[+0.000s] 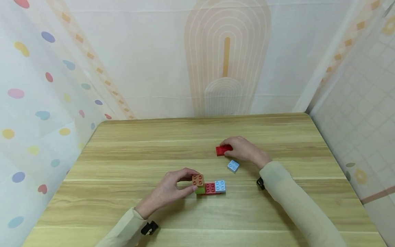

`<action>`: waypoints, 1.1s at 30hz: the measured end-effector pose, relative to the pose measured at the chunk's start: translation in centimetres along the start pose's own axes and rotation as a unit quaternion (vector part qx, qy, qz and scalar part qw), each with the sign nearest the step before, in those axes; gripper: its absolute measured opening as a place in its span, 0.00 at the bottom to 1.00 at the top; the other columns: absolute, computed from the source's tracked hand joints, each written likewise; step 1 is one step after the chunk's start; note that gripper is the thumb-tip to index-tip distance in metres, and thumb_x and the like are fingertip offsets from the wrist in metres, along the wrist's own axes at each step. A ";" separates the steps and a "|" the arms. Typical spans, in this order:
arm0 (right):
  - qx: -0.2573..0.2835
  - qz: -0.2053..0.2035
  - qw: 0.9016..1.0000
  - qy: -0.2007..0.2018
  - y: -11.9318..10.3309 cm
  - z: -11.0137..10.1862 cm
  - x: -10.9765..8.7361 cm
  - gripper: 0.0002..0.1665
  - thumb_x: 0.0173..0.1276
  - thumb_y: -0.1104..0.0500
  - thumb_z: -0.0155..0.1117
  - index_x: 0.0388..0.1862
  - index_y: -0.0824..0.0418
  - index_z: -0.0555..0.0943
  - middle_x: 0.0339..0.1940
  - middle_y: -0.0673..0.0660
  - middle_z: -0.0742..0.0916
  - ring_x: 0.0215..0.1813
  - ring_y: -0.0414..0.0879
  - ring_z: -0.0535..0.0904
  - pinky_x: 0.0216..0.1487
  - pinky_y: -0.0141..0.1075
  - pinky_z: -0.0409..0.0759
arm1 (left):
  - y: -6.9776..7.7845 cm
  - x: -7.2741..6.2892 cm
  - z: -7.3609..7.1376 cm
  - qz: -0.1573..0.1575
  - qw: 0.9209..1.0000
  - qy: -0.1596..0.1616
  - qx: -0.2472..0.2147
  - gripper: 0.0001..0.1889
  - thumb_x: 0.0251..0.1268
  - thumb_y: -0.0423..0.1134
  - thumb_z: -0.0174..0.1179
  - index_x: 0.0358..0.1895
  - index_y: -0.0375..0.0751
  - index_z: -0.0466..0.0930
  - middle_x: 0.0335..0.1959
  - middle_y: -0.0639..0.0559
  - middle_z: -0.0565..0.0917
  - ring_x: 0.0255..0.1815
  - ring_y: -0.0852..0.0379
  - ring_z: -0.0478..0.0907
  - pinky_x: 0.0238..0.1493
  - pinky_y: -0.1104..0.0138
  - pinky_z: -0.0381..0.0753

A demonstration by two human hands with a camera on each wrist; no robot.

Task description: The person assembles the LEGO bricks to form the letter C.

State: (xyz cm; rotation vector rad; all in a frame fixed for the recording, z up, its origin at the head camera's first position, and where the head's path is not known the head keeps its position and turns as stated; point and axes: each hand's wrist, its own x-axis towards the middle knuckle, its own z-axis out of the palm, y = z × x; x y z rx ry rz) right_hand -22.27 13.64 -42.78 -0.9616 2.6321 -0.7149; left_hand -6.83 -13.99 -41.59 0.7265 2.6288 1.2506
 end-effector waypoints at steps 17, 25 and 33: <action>0.003 -0.027 0.998 0.055 -2.6 -0.5 -1.8 0.22 0.70 0.58 0.67 0.61 0.62 0.80 0.52 0.55 0.85 0.51 0.48 0.79 0.56 0.46 0.80 | 0.0 0.0 0.0 0.000 1.000 0.001 0.004 0.20 0.67 0.44 0.65 0.59 0.46 0.78 0.54 0.55 0.83 0.54 0.57 0.80 0.57 0.63 0.79; -0.003 -0.035 0.997 0.073 -3.6 -0.8 -2.8 0.23 0.69 0.56 0.67 0.61 0.60 0.80 0.52 0.54 0.84 0.49 0.47 0.79 0.53 0.45 0.81 | -0.1 0.0 0.0 0.002 1.000 0.003 0.001 0.19 0.66 0.44 0.66 0.59 0.45 0.78 0.54 0.55 0.83 0.54 0.57 0.80 0.57 0.64 0.79; 0.008 -0.056 0.994 0.090 -4.5 -1.1 -3.7 0.23 0.69 0.54 0.67 0.61 0.60 0.80 0.52 0.52 0.84 0.47 0.44 0.78 0.51 0.43 0.80 | -0.2 0.0 -0.1 -0.004 1.000 0.001 -0.004 0.19 0.67 0.45 0.65 0.59 0.46 0.78 0.55 0.56 0.83 0.54 0.57 0.80 0.57 0.64 0.79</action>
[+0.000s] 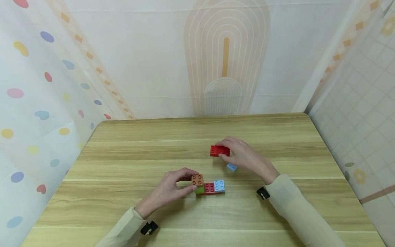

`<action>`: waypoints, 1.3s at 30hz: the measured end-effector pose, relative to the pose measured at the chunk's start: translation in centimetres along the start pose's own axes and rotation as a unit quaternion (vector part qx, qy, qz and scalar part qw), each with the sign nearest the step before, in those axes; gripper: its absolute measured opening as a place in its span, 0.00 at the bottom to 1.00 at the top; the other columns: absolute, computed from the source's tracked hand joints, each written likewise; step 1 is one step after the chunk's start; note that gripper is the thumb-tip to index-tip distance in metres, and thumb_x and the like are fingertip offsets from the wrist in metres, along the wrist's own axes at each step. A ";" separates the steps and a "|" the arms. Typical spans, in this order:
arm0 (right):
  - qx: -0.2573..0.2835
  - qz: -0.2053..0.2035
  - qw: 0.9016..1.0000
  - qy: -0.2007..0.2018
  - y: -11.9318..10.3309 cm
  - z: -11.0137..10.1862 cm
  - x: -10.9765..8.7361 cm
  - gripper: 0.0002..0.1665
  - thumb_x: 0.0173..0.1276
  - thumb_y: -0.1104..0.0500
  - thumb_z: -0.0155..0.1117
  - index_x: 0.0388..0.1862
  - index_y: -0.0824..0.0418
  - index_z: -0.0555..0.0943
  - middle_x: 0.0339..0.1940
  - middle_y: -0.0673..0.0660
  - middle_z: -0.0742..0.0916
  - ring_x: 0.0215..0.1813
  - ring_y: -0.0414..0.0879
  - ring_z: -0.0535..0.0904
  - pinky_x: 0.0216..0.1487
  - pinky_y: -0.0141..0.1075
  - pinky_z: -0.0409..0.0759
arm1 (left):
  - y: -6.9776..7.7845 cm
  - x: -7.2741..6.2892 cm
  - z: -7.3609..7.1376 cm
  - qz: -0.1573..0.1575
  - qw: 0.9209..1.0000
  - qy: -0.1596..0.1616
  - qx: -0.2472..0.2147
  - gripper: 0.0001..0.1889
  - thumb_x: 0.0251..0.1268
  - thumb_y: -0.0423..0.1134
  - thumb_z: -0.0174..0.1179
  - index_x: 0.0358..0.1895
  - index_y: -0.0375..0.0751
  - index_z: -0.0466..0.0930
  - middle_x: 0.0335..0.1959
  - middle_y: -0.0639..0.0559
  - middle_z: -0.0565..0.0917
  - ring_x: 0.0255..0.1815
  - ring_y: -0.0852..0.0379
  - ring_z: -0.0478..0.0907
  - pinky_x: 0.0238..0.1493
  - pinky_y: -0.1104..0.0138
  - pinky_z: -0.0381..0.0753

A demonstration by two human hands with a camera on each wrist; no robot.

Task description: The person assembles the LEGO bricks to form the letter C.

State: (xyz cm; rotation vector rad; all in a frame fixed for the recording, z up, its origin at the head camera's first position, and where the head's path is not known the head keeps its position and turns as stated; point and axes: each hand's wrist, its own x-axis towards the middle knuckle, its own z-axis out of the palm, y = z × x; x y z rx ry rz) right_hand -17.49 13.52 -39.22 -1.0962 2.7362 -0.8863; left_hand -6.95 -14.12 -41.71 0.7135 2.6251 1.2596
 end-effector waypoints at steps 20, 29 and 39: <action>-0.009 -0.079 0.996 0.047 -2.0 -0.4 -1.7 0.22 0.69 0.55 0.67 0.60 0.58 0.80 0.52 0.51 0.83 0.44 0.41 0.78 0.43 0.38 0.82 | -0.2 0.1 -0.1 0.022 1.000 0.008 0.003 0.19 0.68 0.42 0.65 0.59 0.43 0.78 0.54 0.53 0.84 0.53 0.54 0.81 0.55 0.62 0.81; -0.009 -0.112 0.992 0.064 -2.9 -0.1 -2.2 0.22 0.67 0.58 0.68 0.60 0.59 0.80 0.53 0.52 0.84 0.46 0.42 0.79 0.45 0.40 0.83 | -0.2 0.2 -0.2 0.014 1.000 0.007 -0.002 0.18 0.68 0.41 0.64 0.59 0.43 0.78 0.54 0.54 0.84 0.54 0.56 0.81 0.56 0.64 0.80; 0.000 -0.143 0.987 0.068 -3.8 0.4 -2.7 0.23 0.66 0.59 0.69 0.60 0.60 0.80 0.54 0.52 0.84 0.45 0.41 0.80 0.44 0.36 0.84 | -0.2 0.3 -0.2 0.014 1.000 0.007 0.001 0.18 0.68 0.40 0.64 0.59 0.43 0.78 0.54 0.54 0.84 0.54 0.56 0.81 0.56 0.65 0.80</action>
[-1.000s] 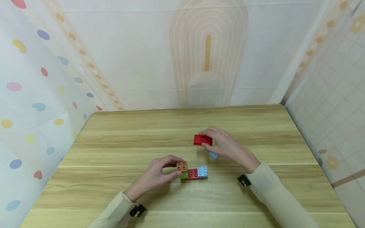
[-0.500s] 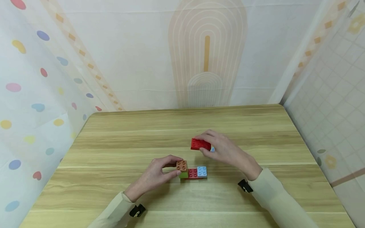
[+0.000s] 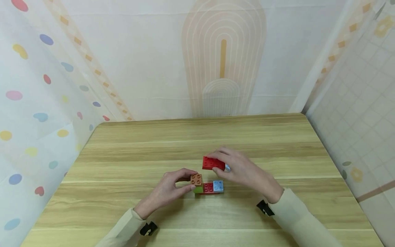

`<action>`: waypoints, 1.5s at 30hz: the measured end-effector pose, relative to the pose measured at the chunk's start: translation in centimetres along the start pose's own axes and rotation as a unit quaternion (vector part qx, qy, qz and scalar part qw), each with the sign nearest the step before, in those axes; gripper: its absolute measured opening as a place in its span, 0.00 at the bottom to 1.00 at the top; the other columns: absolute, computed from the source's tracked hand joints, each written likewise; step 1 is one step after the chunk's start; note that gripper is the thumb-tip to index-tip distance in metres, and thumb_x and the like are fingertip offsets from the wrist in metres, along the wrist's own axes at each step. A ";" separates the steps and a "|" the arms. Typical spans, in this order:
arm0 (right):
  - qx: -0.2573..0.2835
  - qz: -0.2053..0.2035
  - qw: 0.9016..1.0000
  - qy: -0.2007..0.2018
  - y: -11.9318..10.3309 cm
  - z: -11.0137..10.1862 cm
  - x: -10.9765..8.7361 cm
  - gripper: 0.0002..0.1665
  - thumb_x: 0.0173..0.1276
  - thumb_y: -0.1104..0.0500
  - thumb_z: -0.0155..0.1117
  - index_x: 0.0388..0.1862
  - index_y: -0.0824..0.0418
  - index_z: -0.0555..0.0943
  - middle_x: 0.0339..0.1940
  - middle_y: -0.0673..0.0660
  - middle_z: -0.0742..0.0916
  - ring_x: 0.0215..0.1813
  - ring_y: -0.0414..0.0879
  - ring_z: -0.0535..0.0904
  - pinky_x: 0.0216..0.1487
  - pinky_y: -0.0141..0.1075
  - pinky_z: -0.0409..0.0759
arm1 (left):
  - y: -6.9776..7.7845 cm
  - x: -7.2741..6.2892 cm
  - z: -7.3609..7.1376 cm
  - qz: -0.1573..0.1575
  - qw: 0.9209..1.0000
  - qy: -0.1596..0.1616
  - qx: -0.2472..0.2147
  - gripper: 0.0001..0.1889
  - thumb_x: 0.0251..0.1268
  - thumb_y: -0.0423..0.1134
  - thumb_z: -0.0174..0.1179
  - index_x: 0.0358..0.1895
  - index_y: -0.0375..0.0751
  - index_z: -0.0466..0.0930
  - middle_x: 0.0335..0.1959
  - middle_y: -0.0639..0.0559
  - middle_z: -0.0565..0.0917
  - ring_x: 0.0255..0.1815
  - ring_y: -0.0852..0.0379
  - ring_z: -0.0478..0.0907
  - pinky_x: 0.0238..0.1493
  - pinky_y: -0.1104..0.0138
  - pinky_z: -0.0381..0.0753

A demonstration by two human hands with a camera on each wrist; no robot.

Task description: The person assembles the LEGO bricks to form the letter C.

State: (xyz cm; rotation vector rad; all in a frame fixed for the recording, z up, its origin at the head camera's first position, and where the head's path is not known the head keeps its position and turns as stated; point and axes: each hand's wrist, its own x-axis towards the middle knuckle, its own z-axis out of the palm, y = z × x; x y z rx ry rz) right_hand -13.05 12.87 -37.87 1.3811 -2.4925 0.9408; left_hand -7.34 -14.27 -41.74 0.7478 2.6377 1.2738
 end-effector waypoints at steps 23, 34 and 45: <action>0.037 -0.015 0.999 -0.023 -1.3 1.5 -0.8 0.22 0.67 0.60 0.68 0.60 0.60 0.79 0.57 0.52 0.83 0.48 0.40 0.80 0.44 0.32 0.83 | -0.1 0.0 0.1 0.009 1.000 0.007 -0.018 0.18 0.68 0.40 0.65 0.59 0.43 0.79 0.53 0.54 0.84 0.53 0.55 0.82 0.55 0.65 0.80; 0.028 -0.040 0.999 -0.022 -1.6 2.3 -0.9 0.23 0.67 0.61 0.69 0.61 0.59 0.79 0.56 0.52 0.82 0.49 0.42 0.80 0.44 0.32 0.83 | -0.3 0.1 0.1 0.013 1.000 0.006 -0.025 0.18 0.67 0.39 0.65 0.58 0.43 0.79 0.53 0.53 0.84 0.53 0.55 0.82 0.55 0.66 0.80; -0.019 -0.084 0.996 -0.004 -1.9 2.4 -0.7 0.22 0.66 0.61 0.68 0.60 0.58 0.82 0.52 0.50 0.83 0.47 0.39 0.78 0.45 0.29 0.81 | -0.4 0.0 0.1 0.012 1.000 0.012 -0.024 0.18 0.67 0.40 0.66 0.58 0.43 0.80 0.54 0.53 0.84 0.52 0.55 0.82 0.55 0.66 0.80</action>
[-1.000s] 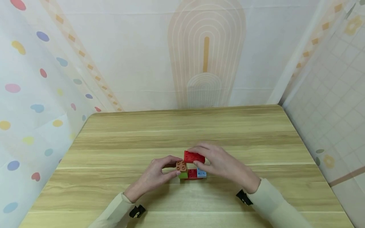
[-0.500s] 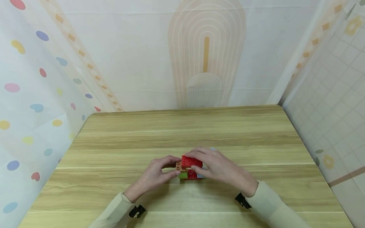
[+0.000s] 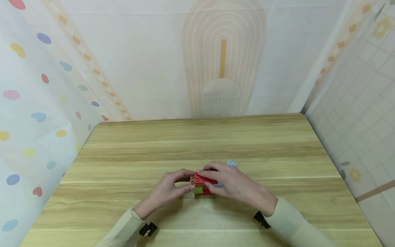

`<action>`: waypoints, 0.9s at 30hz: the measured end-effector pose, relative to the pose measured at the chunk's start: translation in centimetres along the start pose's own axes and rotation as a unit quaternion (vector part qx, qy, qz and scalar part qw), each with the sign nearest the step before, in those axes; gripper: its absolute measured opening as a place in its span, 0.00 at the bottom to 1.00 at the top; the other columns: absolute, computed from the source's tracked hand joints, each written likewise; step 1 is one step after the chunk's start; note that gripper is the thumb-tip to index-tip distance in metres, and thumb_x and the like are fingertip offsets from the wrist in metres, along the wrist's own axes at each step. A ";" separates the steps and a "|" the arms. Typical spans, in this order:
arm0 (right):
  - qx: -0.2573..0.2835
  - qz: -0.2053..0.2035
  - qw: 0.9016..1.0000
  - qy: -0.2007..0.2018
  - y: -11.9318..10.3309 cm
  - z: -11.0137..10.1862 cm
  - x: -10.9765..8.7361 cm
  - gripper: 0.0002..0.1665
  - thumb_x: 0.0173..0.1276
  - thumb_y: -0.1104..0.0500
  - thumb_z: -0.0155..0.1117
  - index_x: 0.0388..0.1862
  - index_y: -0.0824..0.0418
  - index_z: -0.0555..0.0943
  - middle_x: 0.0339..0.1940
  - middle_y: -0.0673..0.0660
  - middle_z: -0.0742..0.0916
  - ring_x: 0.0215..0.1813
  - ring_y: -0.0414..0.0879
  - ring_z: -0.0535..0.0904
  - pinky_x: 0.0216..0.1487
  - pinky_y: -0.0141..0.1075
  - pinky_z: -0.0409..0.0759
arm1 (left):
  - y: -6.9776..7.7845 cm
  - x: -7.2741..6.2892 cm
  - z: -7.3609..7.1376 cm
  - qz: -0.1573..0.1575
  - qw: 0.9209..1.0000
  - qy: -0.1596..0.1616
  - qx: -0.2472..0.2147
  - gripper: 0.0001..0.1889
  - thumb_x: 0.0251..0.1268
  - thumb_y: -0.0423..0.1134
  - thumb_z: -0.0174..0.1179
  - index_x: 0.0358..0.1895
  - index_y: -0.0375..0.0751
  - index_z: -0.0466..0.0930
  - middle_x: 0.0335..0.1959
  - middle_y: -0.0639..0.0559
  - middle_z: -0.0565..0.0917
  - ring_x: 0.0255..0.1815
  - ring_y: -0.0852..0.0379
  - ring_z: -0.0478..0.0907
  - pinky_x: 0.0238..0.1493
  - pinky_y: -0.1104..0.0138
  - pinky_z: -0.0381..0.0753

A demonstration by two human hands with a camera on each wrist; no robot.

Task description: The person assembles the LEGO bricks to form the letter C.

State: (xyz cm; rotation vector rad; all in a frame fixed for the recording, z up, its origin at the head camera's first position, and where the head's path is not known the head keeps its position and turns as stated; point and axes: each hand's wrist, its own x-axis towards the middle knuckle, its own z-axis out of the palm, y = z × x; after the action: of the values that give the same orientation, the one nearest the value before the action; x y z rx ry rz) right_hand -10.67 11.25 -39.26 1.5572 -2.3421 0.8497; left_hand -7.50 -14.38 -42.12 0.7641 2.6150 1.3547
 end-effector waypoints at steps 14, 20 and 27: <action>-0.026 0.034 0.998 -0.036 -0.5 -0.4 0.5 0.23 0.63 0.60 0.71 0.58 0.57 0.83 0.48 0.48 0.82 0.43 0.38 0.76 0.42 0.26 0.80 | 0.0 0.3 -0.1 -0.001 1.000 -0.002 -0.014 0.18 0.66 0.39 0.67 0.57 0.42 0.80 0.53 0.54 0.85 0.52 0.56 0.82 0.55 0.63 0.80; -0.021 0.056 0.997 -0.049 -0.6 -0.2 0.2 0.24 0.66 0.55 0.70 0.61 0.56 0.81 0.54 0.49 0.82 0.48 0.39 0.78 0.49 0.31 0.81 | 0.0 0.2 -0.1 0.003 1.000 -0.003 -0.016 0.18 0.66 0.39 0.66 0.57 0.43 0.80 0.54 0.54 0.84 0.52 0.56 0.82 0.55 0.64 0.80; 0.001 0.110 0.992 -0.060 -0.5 -0.8 -0.9 0.36 0.72 0.42 0.61 0.72 0.58 0.70 0.70 0.54 0.75 0.68 0.49 0.72 0.64 0.47 0.75 | 0.2 0.3 0.1 0.007 1.000 -0.009 0.003 0.19 0.67 0.40 0.66 0.59 0.42 0.78 0.55 0.52 0.84 0.53 0.54 0.82 0.56 0.63 0.80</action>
State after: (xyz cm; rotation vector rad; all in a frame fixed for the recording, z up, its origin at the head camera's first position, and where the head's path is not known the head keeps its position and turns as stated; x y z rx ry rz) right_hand -9.98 12.22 -38.87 1.4051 -2.6359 0.8233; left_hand -7.63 -14.05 -41.95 0.7923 2.6047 1.3380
